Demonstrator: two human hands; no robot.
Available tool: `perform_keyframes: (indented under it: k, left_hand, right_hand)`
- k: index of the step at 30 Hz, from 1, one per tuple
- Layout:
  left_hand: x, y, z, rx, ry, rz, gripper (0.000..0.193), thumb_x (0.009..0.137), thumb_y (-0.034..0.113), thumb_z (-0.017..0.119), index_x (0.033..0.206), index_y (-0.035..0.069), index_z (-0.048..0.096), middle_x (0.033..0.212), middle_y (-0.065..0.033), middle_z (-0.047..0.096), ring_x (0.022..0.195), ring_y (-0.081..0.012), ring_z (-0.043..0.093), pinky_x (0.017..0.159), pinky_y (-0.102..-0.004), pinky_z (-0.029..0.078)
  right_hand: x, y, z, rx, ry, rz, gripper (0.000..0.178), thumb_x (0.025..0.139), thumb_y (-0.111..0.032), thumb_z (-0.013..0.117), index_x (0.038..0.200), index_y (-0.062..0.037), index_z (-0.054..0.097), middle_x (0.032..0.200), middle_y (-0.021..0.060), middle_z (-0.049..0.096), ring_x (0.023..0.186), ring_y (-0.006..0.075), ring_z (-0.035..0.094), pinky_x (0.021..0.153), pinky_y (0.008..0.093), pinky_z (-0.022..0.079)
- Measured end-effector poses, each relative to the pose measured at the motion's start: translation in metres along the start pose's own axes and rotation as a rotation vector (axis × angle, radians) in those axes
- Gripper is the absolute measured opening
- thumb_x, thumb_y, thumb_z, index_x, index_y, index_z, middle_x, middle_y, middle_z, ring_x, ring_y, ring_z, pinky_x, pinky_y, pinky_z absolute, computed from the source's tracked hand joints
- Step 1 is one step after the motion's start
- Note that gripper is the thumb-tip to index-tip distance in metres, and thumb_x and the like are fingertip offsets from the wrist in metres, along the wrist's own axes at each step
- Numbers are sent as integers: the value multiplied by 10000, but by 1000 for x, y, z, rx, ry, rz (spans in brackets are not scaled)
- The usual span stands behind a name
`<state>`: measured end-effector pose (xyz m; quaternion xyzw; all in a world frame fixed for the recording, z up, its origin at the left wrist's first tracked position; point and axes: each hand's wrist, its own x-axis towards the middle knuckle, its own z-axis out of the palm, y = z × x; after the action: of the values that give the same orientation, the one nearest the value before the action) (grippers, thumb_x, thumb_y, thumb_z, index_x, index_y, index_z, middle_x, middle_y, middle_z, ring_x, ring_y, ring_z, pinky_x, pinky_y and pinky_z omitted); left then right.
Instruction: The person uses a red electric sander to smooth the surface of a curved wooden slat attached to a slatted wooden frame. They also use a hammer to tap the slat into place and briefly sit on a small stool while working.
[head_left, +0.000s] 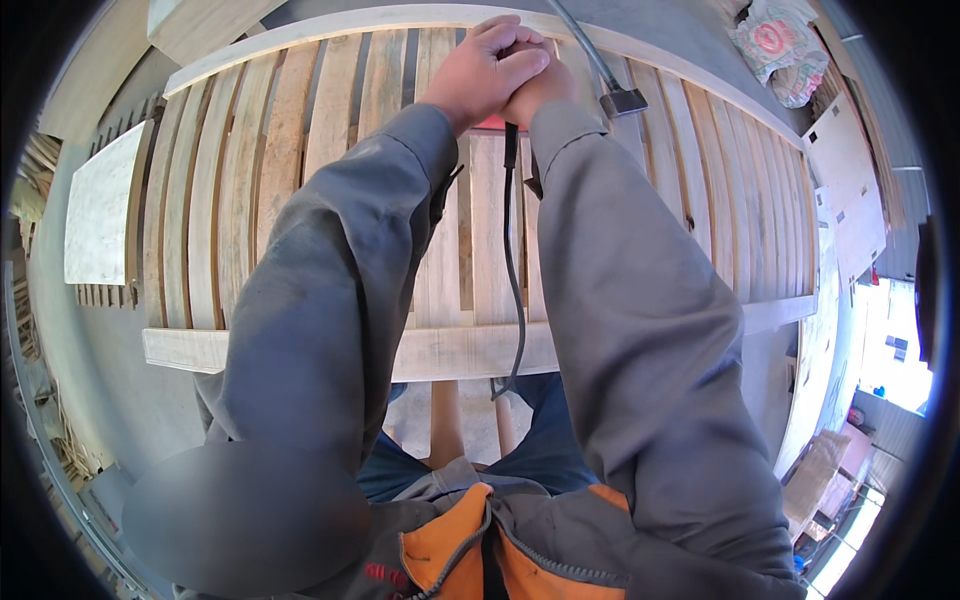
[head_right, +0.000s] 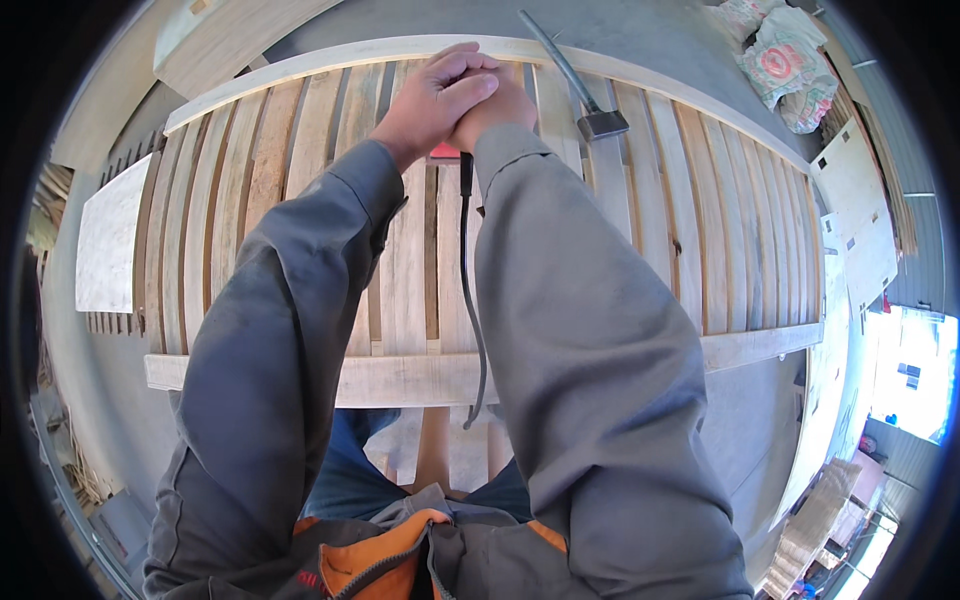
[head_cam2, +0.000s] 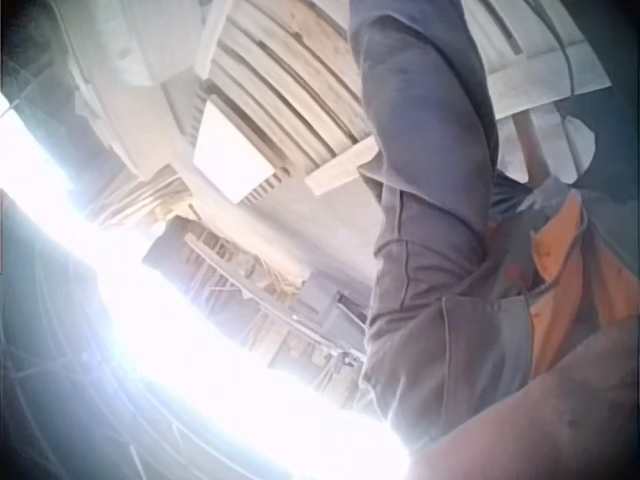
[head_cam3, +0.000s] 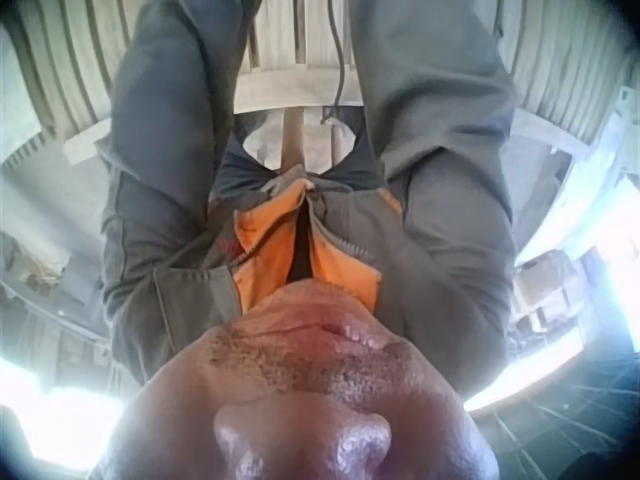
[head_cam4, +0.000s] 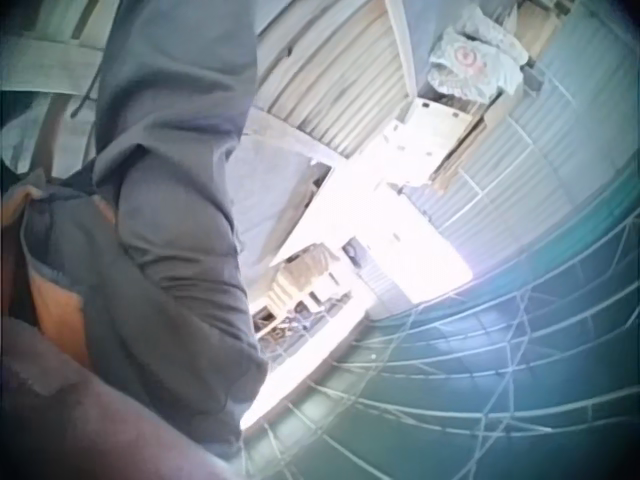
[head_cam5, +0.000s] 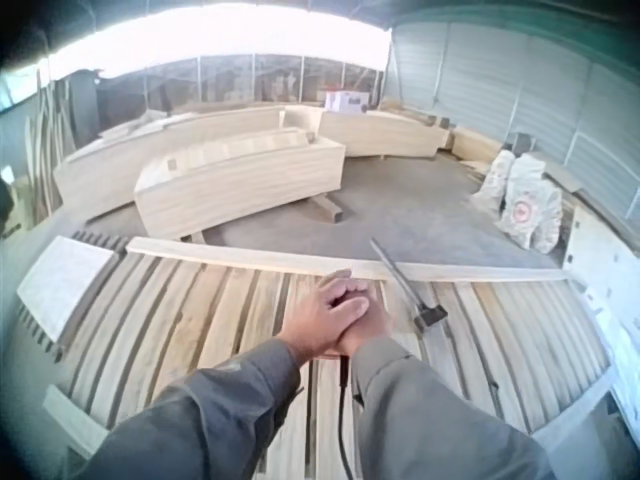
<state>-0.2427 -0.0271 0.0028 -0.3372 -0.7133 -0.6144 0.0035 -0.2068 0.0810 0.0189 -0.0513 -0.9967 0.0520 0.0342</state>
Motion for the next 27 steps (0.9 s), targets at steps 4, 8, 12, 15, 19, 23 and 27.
perform_keyframes:
  k: [4, 8, 12, 15, 19, 23, 27]
  left_hand:
    - [-25, 30, 4, -75, -64, -84, 421, 897, 310, 663, 1210, 28, 675, 1435, -208, 508, 1328, -299, 496, 1102, -364, 379]
    - [-55, 41, 7, -21, -29, -93, 426, 860, 340, 668, 1200, 83, 687, 1429, -202, 515, 1338, -329, 490, 1106, -393, 404]
    - [-85, 59, 9, 29, -40, -84, 437, 864, 340, 662, 1221, 88, 682, 1460, -203, 486, 1340, -334, 495, 1111, -406, 403]
    - [-105, 72, 14, 3, -56, -113, 452, 864, 342, 657, 1243, 95, 675, 1482, -199, 465, 1351, -341, 488, 1107, -412, 411]
    - [-133, 80, 16, 1, -50, -115, 425, 875, 307, 660, 1228, 71, 674, 1479, -201, 465, 1329, -331, 502, 1102, -407, 403]
    - [-151, 102, 20, 3, -54, -132, 409, 875, 287, 661, 1216, 63, 677, 1470, -205, 473, 1320, -331, 508, 1094, -408, 404]
    - [-168, 111, 19, 33, -42, -121, 445, 852, 313, 663, 1235, 89, 675, 1479, -197, 466, 1309, -357, 522, 1073, -414, 448]
  right_hand:
    - [-29, -1, -4, 29, -16, 33, 511, 893, -341, 619, 1350, -128, 541, 1333, 112, 588, 1279, 277, 527, 961, 403, 549]
    - [-71, -22, -24, 95, -51, 110, 482, 895, -334, 628, 1326, -126, 565, 1331, 107, 589, 1256, 267, 555, 918, 388, 572]
    - [-103, -28, -33, 124, -110, 100, 460, 883, -309, 650, 1299, -126, 578, 1318, 116, 593, 1213, 272, 593, 908, 383, 577]
    - [-125, -28, -26, 119, -115, 104, 459, 872, -295, 669, 1290, -130, 580, 1297, 128, 592, 1198, 280, 606, 899, 386, 580]
    - [-159, -43, -36, 130, -116, 173, 481, 852, -304, 700, 1285, -131, 579, 1288, 144, 577, 1191, 288, 609, 891, 392, 583]
    - [-176, -39, -28, 20, -88, 25, 510, 834, -323, 727, 1280, -128, 579, 1313, 162, 549, 1158, 287, 626, 886, 390, 584]
    - [-198, -50, -41, 140, -141, 155, 512, 832, -326, 733, 1281, -135, 580, 1318, 154, 542, 1154, 275, 625, 879, 383, 587]
